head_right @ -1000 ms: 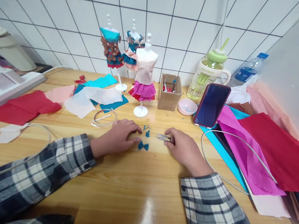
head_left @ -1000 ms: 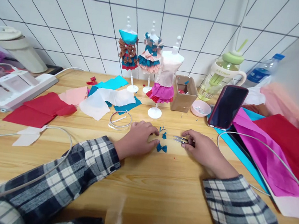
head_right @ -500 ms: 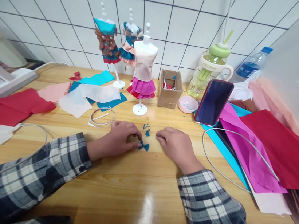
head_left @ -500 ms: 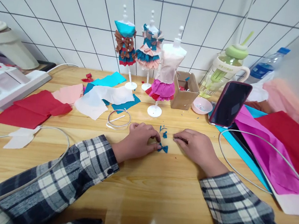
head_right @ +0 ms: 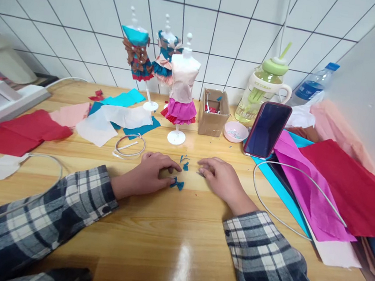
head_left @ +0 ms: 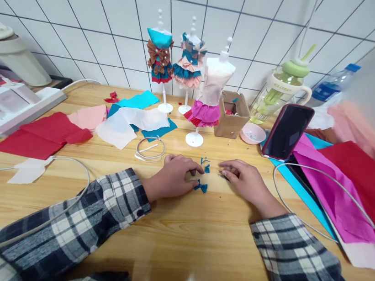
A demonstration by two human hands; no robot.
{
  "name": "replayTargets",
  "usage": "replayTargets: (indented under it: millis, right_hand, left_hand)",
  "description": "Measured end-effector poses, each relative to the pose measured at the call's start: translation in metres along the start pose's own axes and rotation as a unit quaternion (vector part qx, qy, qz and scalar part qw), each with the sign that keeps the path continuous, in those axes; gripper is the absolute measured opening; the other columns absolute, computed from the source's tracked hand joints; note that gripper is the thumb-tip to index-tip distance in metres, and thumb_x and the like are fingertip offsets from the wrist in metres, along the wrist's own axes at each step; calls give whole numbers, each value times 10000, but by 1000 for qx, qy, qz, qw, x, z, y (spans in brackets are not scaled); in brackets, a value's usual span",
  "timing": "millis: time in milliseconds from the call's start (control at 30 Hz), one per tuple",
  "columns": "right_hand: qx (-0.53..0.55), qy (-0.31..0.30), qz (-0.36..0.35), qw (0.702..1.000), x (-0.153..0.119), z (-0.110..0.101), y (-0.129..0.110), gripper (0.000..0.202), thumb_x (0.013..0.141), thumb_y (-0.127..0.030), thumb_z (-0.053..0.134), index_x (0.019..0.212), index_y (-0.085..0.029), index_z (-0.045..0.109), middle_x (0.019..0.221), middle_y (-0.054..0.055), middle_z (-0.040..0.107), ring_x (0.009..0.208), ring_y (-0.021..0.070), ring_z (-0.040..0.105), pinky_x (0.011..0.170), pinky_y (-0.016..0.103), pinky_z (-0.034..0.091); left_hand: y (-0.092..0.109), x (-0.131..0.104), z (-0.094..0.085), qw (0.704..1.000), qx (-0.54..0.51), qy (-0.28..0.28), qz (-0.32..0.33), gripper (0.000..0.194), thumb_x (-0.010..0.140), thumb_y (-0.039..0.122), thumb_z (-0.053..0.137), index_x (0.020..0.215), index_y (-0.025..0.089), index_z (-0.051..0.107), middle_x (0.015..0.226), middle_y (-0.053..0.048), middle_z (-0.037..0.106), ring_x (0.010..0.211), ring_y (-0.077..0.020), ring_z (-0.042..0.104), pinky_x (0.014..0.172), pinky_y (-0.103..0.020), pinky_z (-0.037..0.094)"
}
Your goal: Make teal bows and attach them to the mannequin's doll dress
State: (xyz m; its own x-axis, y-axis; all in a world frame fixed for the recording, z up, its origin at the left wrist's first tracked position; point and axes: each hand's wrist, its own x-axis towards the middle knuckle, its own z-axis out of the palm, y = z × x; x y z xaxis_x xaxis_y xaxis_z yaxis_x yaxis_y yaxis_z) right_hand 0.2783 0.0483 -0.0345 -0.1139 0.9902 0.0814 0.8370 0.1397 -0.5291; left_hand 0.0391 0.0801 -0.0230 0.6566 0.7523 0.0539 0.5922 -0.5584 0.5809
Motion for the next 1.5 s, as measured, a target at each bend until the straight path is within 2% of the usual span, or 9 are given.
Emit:
replayTargets:
  millis: [267,667,833,933,1067,1167,1267,1367,1500]
  right_hand:
    - [-52,-25,-106,993,-10,-4,-3,234,819,-227,600,1048,-215,653,992,42,652,901,175,612,801,280,462]
    - [-197,-16,-78,977,-13,-5,-18,206,898,-318,493,952,-286,689,922,-4,700,832,161,647,618,256,380]
    - [-161,-11,-46,986,-11,-3,-18,164,858,-304,524,887,-285,684,860,-26,700,781,153,633,600,252,356]
    - [-113,-5,7,994,-7,1,-14,124,830,-290,546,839,-263,667,779,-33,693,696,142,608,576,246,351]
    - [-40,15,53,998,-4,4,-8,108,824,-277,566,801,-246,667,717,-32,687,627,132,590,550,241,366]
    - [28,96,15,995,-9,3,-13,116,831,-299,601,820,-241,701,751,-11,698,634,129,597,574,244,415]
    - [73,160,-92,980,-19,0,-29,136,850,-298,609,834,-226,723,801,21,709,710,139,619,640,255,462]
    - [58,148,-209,965,-29,0,-42,128,864,-249,603,887,-241,729,842,19,720,778,143,625,715,270,475]
    - [5,114,-240,964,-33,2,-45,174,888,-233,566,956,-267,722,885,16,722,776,148,610,698,283,467]
  left_hand:
    - [-2,1,1,999,25,-16,19,168,813,387,606,904,274,691,969,-14,664,973,-236,532,873,-418,259]
    - [-5,2,0,999,-38,-7,26,136,820,318,596,802,205,670,879,-15,694,881,-190,591,879,-368,369]
    - [-6,-2,3,974,-228,-1,-17,131,823,309,592,809,179,607,946,-41,720,877,-166,663,783,-284,493]
    - [-3,-5,5,961,-273,-3,-47,179,805,336,618,760,171,565,829,-42,723,782,-168,683,688,-263,508]
    - [1,-6,3,948,-310,-20,-72,187,799,312,625,895,189,521,769,-16,723,719,-159,684,626,-239,485]
    - [3,-7,1,943,-321,0,-89,228,795,294,624,919,205,454,743,-1,720,691,-151,672,592,-223,459]
    - [5,-9,2,937,-336,14,-97,247,784,293,631,856,210,410,718,8,706,654,-146,660,562,-212,435]
    - [6,-11,5,929,-358,13,-96,255,774,292,637,834,209,404,664,31,671,605,-135,643,539,-206,413]
    - [7,-14,8,923,-377,6,-78,238,781,271,622,841,210,399,658,43,646,628,-133,643,553,-214,419]
